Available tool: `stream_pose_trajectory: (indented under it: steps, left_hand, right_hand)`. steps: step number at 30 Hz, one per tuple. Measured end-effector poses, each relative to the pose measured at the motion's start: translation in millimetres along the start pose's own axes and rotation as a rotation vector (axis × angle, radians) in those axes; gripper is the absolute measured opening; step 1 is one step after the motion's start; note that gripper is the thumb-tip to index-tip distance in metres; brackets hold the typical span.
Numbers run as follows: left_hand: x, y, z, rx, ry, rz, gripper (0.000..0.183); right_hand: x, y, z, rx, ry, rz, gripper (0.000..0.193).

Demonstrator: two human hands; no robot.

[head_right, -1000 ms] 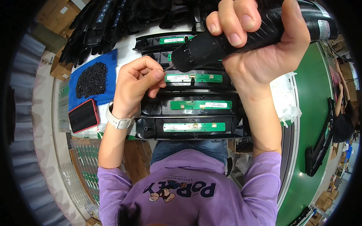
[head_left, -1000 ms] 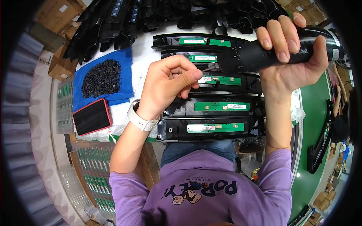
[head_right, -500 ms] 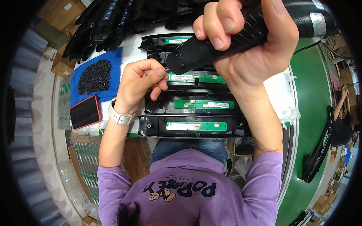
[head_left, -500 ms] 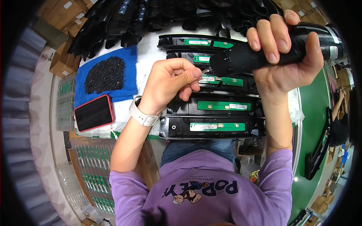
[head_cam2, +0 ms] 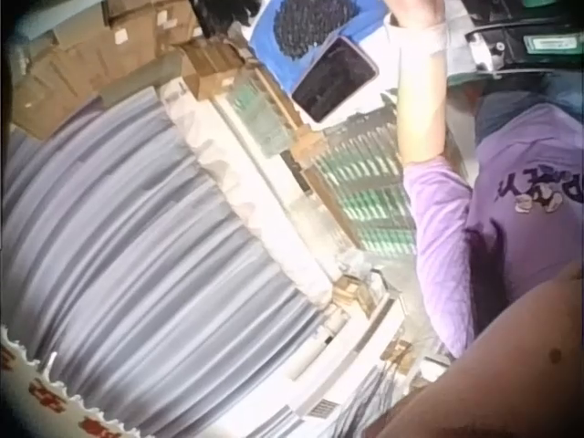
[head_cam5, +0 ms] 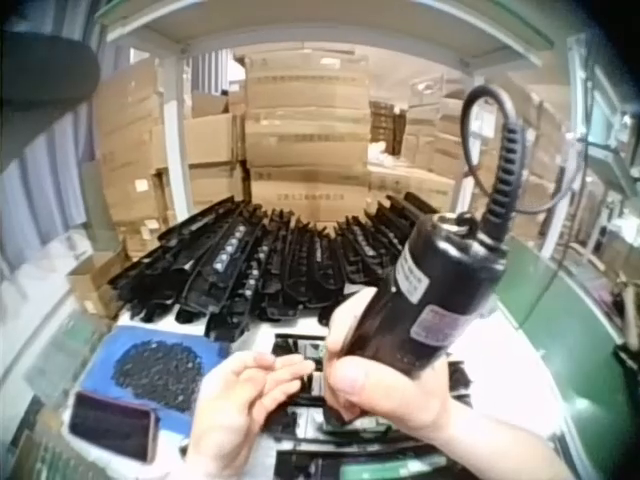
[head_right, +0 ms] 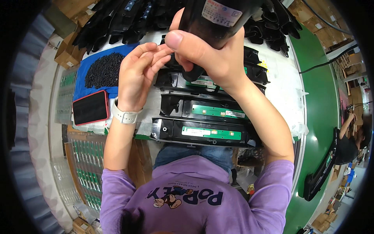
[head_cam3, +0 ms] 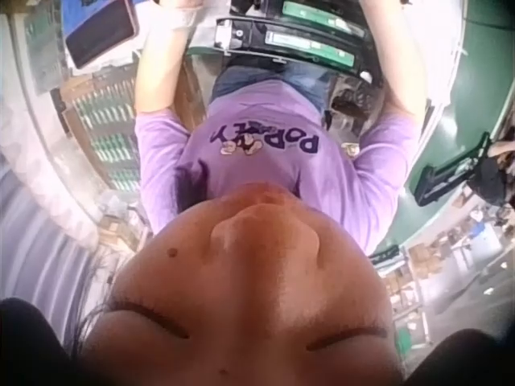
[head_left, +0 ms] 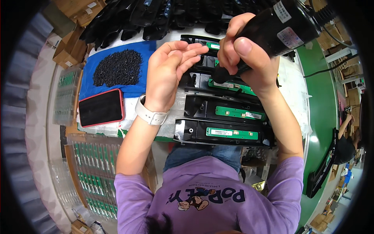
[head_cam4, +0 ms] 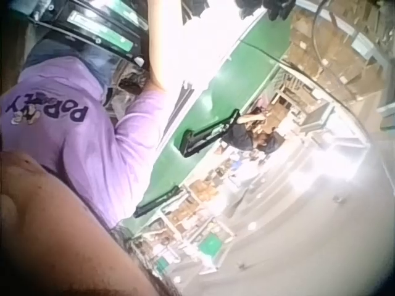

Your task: Assemble printer toner cartridges by installing electronic chips and securing them with screws using an electric screwdriver.

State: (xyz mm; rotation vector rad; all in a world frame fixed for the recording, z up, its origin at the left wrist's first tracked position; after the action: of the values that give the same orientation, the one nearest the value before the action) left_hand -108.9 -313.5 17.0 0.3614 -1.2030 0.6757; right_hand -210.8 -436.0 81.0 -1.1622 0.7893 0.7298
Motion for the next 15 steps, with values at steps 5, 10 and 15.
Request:
stream_pose_trajectory:
  steps: [5,10,15]
  left_hand:
    - [3.5,1.7,-1.7,0.001,-0.021,0.013,0.017]
    - [1.2,0.1,-1.5,-0.007,-0.117,0.040,0.021]
    - [0.4,1.8,1.9,0.047,0.009,0.002,0.021]
  right_hand:
    - [0.7,-1.6,2.6,0.005,0.084,0.031,0.030]
    - [1.3,-1.4,4.0,0.015,0.074,0.037,0.028]
    - [9.6,-4.4,3.8,-0.090,0.087,0.028,0.024]
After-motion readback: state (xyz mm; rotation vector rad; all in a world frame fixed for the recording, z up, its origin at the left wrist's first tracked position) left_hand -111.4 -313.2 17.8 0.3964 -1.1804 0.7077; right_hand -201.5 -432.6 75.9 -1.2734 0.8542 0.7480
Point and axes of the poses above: each hand's wrist, its own y-axis away from the middle knuckle, its own z-axis out of the palm, x = y × z, the point moved 2 cm from there along -y, towards the middle knuckle, and after that the axes turned 12 degrees about -y, right-handed, at the moved point
